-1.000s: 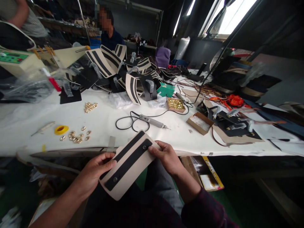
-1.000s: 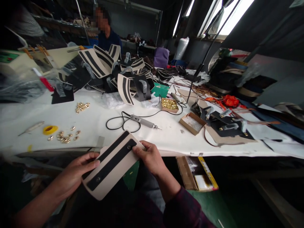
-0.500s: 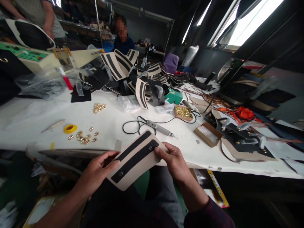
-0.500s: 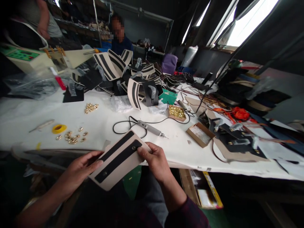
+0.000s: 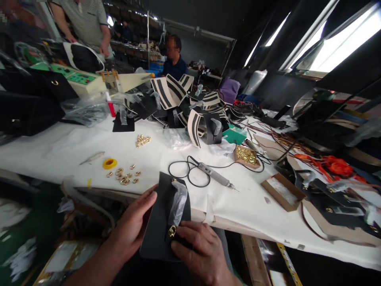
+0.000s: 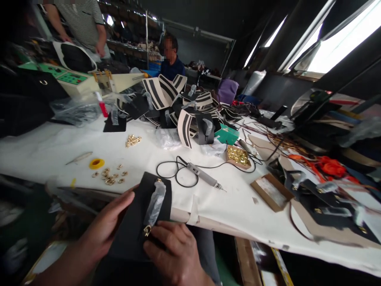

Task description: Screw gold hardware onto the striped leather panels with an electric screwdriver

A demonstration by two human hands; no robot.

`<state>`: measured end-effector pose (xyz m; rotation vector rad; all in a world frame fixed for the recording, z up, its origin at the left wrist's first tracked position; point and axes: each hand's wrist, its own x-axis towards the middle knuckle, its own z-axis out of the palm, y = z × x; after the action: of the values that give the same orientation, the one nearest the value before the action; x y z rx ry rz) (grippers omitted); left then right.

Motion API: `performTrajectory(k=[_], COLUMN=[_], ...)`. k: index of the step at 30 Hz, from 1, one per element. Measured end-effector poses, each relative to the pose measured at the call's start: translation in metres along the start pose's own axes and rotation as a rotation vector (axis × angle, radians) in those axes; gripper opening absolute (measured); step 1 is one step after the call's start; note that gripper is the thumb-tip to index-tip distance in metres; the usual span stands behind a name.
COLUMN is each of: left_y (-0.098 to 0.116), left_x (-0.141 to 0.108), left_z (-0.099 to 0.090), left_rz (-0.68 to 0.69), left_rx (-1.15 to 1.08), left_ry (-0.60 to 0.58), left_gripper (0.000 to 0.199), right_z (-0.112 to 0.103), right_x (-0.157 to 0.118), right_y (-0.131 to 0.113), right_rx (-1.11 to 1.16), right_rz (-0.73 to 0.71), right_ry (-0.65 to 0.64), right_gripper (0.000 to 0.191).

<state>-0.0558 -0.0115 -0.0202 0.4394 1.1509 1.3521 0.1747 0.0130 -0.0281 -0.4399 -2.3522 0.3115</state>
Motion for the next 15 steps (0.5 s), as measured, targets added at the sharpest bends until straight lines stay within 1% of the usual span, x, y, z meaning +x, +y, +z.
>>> performTrajectory(k=[3,6,9,11,12,13,15], left_y=[0.002,0.003,0.007,0.011,0.013,0.015,0.019], left_x=[0.007,0.015,0.022,0.026,0.027,0.027,0.026], left_z=[0.000,-0.001,-0.002,-0.004,-0.005,-0.007,-0.009], left_rz=[-0.088,-0.118,-0.130,-0.112,-0.095,-0.072,-0.016], left_rx=[-0.172,-0.170,-0.169,-0.168,-0.156,-0.137,-0.078], left_ry=[-0.083,-0.160,-0.145,-0.117,-0.107,-0.097,-0.088], left_gripper=[0.064,0.058,0.053,0.050,0.049,0.047,0.045], right_z=[0.017,0.019,0.010,0.000,-0.005,-0.010,-0.017], right_x=[-0.019,-0.028,-0.018,-0.003,0.006,0.016,0.036], right_y=[0.007,0.015,0.016,0.016,0.016,0.017,0.023], right_rx=[-0.047,-0.079,-0.037,0.075,0.151,0.225,0.319], right_rz=[-0.033,-0.055,0.003,0.073,0.114,0.160,0.273], right_ry=[-0.041,-0.115,-0.221,-0.260,-0.246,-0.197,-0.027], right_gripper=[0.032,0.028,0.026,0.030,0.032,0.033,0.029])
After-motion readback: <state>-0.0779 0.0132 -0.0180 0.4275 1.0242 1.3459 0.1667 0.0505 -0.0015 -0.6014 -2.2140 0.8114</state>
